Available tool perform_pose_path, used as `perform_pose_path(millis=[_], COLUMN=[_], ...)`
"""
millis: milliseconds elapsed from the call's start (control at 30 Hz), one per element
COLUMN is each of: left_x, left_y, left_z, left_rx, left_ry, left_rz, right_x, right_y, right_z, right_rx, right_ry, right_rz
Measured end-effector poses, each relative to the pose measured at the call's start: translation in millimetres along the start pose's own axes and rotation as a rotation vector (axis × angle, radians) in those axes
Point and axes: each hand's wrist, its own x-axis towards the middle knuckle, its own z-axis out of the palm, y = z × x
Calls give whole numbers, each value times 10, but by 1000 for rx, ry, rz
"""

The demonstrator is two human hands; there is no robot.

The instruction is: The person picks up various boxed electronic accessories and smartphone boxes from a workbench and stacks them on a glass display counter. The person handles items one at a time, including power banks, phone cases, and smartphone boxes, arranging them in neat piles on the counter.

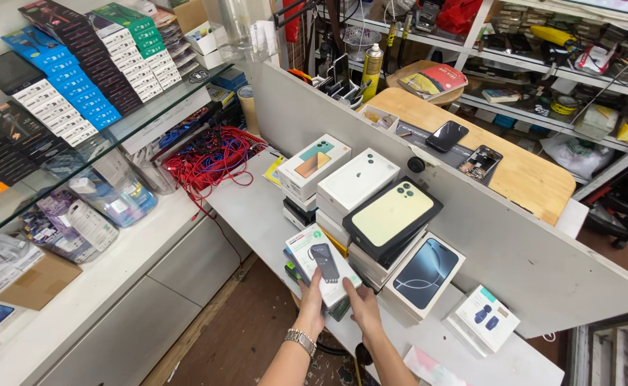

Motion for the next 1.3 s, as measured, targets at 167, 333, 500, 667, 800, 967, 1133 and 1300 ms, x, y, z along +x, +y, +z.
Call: perform_pose_path(millis=[167,333,500,667,800,967,1133,1300], left_x=[141,267,279,-10,-355,-843,-1276,-1718], left_y=[85,254,200,130,148,65,-37,-192], left_z=[-215,-225,-194,-140,-24,86,220,582], left_rx=[258,179,83,-4,56,79,133,302], left_ry=[3,71,39,74,27,-84,-280,-549], left_rz=[227,98,117,85,91,58,-38,-79], right_x=[37,380,384,5,-445,-998,-1460,-2058], right_y=[-70,-439,-414,-446,-548,-487,-272,-84], right_z=[-26,168,218,104,-74,-348,-676,-1102], right_rx=[-407,-429,-422,-304,-241,-195,-20,257], right_ry=[103,-255,-269,-334,-304,-193,-84,87], right_rz=[-323,-322,-262,-226,-172,-142,-227,-196])
